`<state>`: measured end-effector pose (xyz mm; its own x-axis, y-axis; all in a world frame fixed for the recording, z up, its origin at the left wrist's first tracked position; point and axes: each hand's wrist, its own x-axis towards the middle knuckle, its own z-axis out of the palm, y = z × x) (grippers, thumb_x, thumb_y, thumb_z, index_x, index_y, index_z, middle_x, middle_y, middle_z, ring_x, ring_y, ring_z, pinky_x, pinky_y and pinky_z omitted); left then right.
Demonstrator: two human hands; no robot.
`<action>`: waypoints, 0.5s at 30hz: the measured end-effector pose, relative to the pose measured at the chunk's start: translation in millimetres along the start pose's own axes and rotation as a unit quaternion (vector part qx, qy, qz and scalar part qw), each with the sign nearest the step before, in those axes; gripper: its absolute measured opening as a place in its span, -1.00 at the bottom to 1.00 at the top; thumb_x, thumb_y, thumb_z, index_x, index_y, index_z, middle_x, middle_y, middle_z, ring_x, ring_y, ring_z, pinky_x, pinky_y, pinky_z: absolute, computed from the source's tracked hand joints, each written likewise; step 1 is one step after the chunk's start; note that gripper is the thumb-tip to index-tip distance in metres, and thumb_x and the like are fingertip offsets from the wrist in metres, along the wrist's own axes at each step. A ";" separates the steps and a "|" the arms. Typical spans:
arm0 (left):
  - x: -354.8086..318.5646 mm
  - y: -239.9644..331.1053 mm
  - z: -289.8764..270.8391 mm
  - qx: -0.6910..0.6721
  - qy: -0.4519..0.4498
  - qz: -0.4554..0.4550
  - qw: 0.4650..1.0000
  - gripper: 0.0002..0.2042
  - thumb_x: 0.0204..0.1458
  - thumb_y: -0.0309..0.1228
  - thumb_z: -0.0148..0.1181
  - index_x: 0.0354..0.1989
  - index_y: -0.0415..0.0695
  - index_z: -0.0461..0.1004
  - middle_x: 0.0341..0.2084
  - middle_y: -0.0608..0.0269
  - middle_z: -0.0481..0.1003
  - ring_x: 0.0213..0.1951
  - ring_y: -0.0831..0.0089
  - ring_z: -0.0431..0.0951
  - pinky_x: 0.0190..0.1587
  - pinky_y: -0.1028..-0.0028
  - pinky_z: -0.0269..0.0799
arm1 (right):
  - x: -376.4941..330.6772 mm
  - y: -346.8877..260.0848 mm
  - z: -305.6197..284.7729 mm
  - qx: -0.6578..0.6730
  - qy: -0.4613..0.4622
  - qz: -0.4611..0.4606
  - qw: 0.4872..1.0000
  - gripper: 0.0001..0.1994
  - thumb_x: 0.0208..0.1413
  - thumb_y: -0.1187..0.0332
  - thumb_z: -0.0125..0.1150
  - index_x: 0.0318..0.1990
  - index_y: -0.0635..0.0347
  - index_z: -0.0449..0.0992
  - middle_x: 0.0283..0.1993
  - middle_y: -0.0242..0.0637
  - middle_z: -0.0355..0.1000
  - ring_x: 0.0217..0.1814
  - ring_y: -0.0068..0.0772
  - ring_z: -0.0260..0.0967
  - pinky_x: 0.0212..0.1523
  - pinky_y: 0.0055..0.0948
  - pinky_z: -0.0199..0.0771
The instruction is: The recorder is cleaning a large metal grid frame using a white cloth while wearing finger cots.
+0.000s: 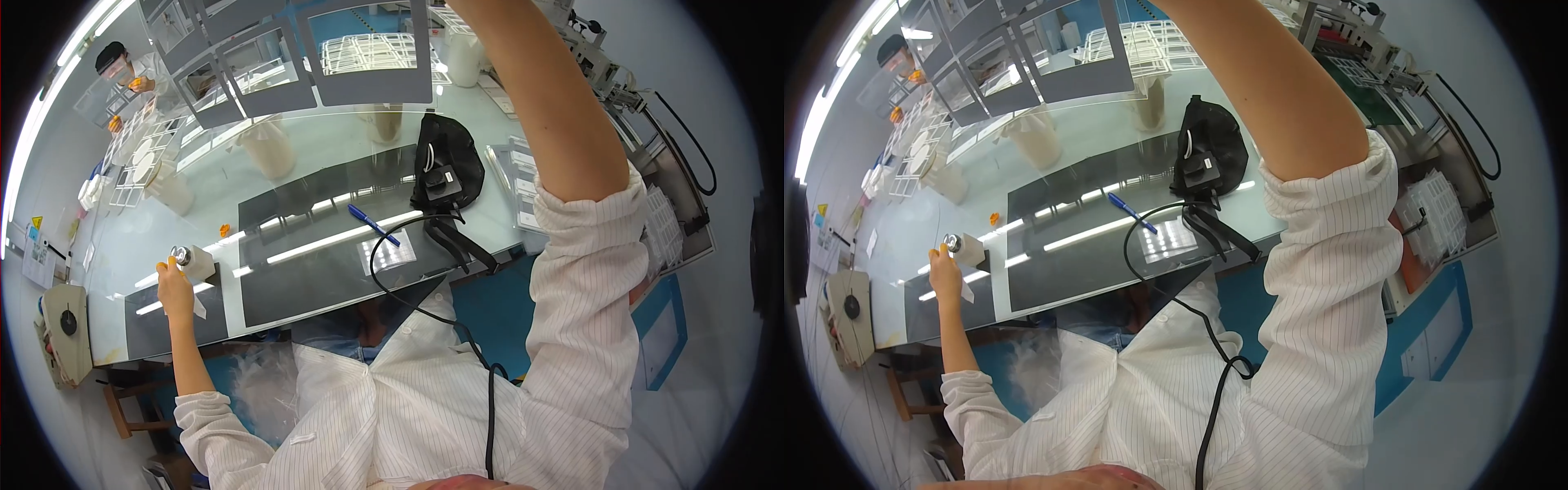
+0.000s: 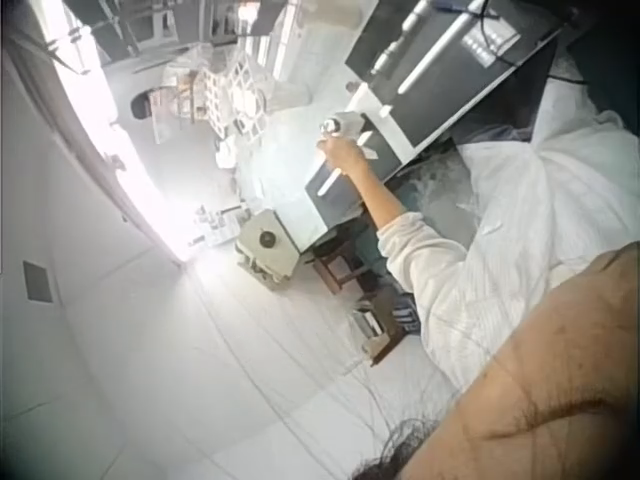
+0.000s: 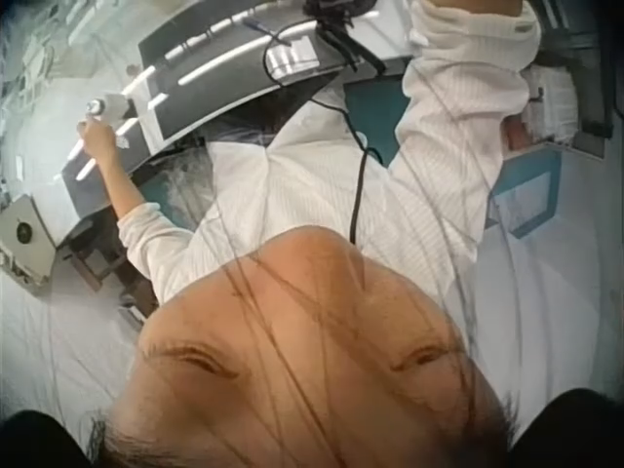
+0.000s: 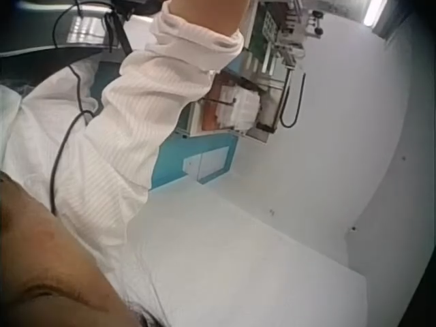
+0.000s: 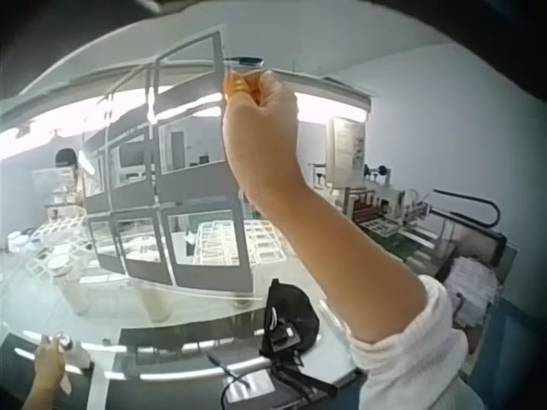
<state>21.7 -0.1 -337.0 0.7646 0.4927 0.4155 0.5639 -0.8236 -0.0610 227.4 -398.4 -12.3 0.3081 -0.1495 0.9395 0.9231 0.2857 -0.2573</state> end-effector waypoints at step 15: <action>-1.8 8.7 -7.0 0.044 0.023 0.112 0.992 -0.74 -0.09 -0.66 -0.10 -0.18 -0.27 0.36 -0.37 0.09 0.33 -0.32 0.18 0.46 -0.38 0.33 0.41 | -4.1 -8.6 0.5 -0.057 -0.003 -0.001 0.998 -0.83 0.08 0.40 -0.02 -0.51 0.25 0.37 -0.62 -0.45 0.23 -0.59 -0.67 0.07 -0.61 -0.58 0.05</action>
<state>23.0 -10.1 -332.0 0.8606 0.2844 0.4225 0.4072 -0.8825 -0.2353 218.0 -399.8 -13.9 0.3048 -0.1452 0.9413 0.9441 0.1761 -0.2785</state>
